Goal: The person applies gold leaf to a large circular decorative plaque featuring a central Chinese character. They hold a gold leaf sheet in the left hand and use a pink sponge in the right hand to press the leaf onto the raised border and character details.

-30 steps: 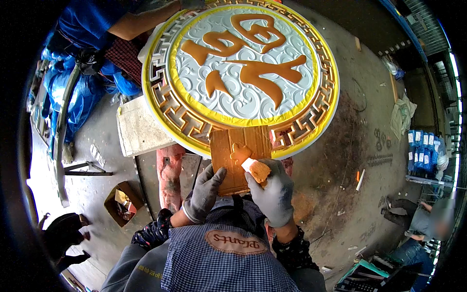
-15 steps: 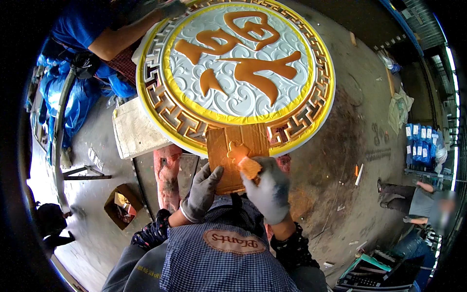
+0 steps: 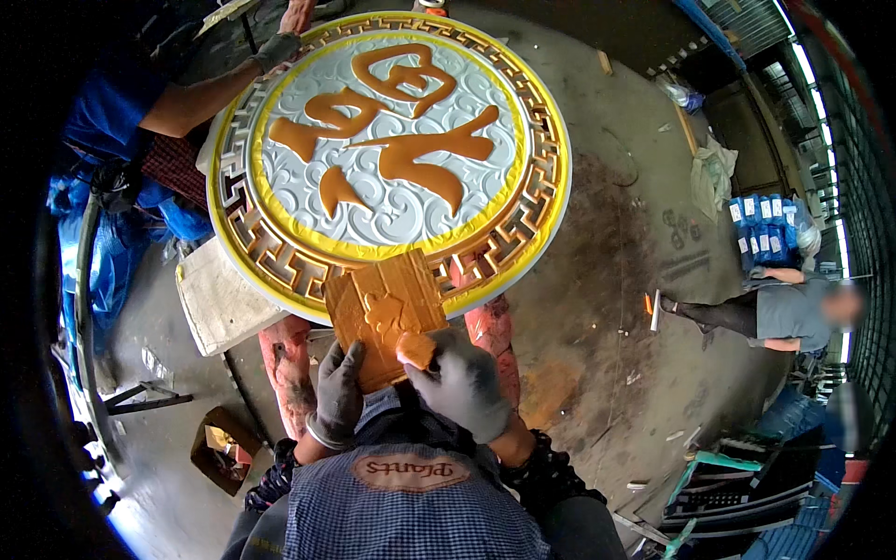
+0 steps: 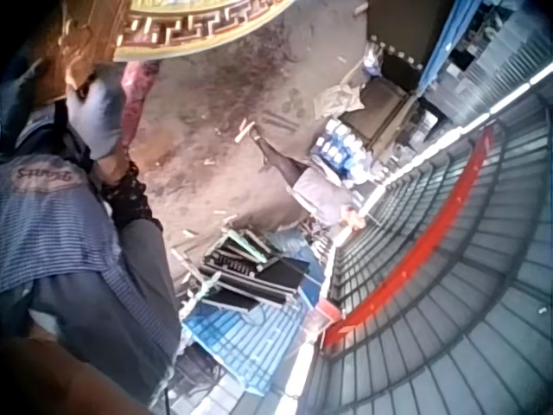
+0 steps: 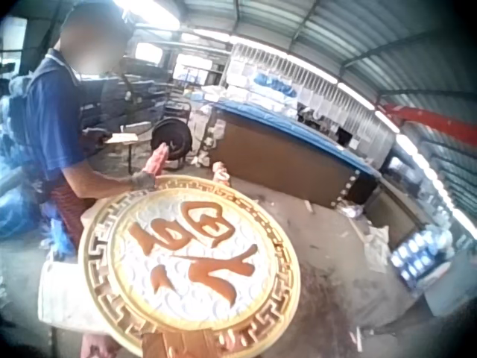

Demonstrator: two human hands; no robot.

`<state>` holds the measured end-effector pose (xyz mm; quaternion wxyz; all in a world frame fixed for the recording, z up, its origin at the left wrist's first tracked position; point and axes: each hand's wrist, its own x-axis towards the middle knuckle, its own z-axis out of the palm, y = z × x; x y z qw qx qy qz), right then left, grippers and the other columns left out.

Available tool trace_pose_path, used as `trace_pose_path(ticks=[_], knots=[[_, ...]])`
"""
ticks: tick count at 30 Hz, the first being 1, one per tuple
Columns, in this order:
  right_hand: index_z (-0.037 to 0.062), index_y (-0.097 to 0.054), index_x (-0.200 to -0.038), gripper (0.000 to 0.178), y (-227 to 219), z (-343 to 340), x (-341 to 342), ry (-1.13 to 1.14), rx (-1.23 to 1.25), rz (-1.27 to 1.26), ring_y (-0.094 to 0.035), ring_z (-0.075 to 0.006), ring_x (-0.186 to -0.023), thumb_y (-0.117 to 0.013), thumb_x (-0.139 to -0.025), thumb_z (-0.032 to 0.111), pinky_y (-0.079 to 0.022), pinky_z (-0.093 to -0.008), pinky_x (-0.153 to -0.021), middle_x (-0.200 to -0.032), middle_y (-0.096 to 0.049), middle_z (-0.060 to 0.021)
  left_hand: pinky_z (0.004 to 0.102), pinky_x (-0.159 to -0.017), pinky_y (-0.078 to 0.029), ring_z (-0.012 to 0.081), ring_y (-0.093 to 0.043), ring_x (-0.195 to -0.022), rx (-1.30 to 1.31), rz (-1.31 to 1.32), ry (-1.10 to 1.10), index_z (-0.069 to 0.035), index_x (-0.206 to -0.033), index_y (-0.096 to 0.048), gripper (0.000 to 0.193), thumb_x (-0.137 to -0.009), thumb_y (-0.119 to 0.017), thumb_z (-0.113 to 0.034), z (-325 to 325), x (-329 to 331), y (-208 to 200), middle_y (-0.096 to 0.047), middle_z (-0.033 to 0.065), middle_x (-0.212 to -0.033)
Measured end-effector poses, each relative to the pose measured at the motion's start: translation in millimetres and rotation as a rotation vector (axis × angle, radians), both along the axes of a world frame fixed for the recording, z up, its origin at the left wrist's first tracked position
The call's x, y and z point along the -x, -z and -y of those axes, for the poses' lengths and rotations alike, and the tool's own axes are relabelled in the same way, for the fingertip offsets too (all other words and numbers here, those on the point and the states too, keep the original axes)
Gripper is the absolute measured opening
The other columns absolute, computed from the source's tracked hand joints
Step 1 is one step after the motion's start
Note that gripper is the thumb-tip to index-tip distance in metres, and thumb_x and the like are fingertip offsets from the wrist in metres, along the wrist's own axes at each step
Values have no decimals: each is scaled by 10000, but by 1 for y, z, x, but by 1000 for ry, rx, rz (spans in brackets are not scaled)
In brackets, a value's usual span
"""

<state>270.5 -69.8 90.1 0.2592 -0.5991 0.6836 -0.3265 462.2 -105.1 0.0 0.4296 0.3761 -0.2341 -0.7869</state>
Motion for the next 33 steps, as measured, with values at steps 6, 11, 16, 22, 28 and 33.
trace_pose_path(ticks=[6,11,16,22,28,33], knots=[[18,-704,-1158,286,5,15,57,233,-141,852,-660,-70,-857,-808,-941,173,-537,-262,-716,-1003,-735,-14,325,-1035,-530,168,-666,-1186,-76,15,-42,20,-1484,-539,449,-1110,-594,-224,3,-12,-2,-678,80,-1359],[21,-699,-1212,363,33,58,146,314,-63,762,-652,-63,-847,-837,-918,181,-532,-235,-747,-1049,-735,-19,336,-1082,-506,185,-637,-1257,-100,31,-155,16,-1475,-545,442,-1111,-582,-232,12,-32,17,-654,99,-1396],[-16,-731,-1135,347,80,132,252,232,72,45,-746,-213,-901,-838,-873,184,-570,-391,-829,-997,-786,-117,396,-1014,-567,216,-658,-1232,-93,89,-232,-25,-1471,-536,437,-1110,-574,-269,27,-42,7,-650,90,-1383],[6,-694,-1212,406,87,205,308,167,-36,-271,-753,-343,-999,-833,-850,123,-575,-417,-883,-1080,-763,-182,380,-1054,-540,217,-658,-1236,-127,182,-283,-10,-1491,-514,472,-1108,-584,-277,39,-51,2,-645,106,-1397],[11,-663,-1262,453,104,235,345,96,-50,-331,-737,-357,-1058,-824,-853,124,-568,-430,-926,-1168,-740,-202,314,-1010,-512,163,-649,-1177,-96,325,-353,4,-1438,-564,472,-1118,-561,-342,47,-41,3,-674,67,-1320],[19,-667,-1237,439,100,253,345,35,-80,-376,-729,-382,-1058,-830,-853,153,-565,-449,-913,-1158,-733,-207,329,-1024,-533,176,-628,-1205,11,491,-284,54,-1421,-545,383,-1147,-493,-208,44,-43,13,-622,122,-1362]])
